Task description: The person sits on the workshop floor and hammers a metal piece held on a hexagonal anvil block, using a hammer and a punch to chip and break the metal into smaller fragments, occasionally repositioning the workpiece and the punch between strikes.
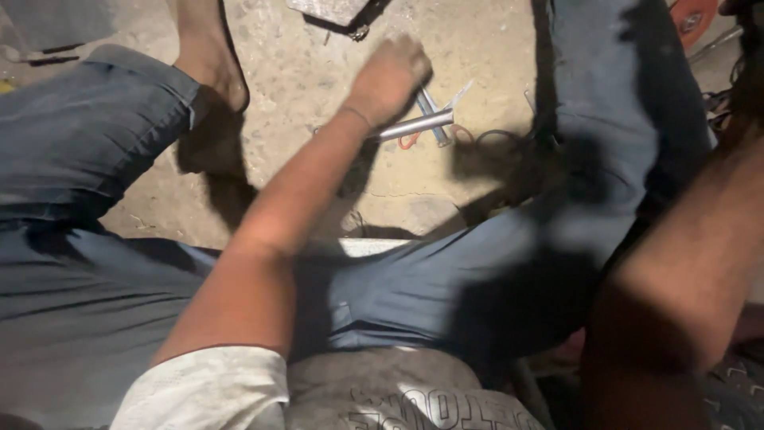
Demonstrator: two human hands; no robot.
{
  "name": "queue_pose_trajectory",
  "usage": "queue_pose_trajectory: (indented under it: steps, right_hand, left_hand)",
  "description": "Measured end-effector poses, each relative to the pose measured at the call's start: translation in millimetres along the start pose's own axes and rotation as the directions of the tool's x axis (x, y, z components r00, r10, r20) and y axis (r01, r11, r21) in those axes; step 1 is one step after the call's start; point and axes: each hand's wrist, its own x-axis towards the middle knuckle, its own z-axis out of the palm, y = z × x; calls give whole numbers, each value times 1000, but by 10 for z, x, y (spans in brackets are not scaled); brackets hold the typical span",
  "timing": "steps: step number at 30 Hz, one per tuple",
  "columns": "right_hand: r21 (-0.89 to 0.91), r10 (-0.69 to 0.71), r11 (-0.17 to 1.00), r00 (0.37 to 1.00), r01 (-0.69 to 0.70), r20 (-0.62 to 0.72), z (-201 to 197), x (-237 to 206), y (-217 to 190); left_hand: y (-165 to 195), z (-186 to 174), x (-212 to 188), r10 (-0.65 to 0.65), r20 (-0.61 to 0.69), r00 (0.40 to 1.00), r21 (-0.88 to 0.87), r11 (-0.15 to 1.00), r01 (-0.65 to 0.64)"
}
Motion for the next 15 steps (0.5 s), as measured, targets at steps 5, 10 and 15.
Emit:
queue_pose_trajectory:
  steps: [5,10,15]
  right_hand:
    - [6,-1,1000,1000,1,7,-29,23,24]
    - [20,-21,1000,1000,20,8,37,76,-109]
    - [49,-42,998,999,42,-10,30,164,-222]
  left_hand:
    - [376,127,-98,62,86,994,145,987,-74]
    - [276,-20,-18,157,187,970,95,980,-177]
    - [324,-32,-74,151,351,924,85,978,-192]
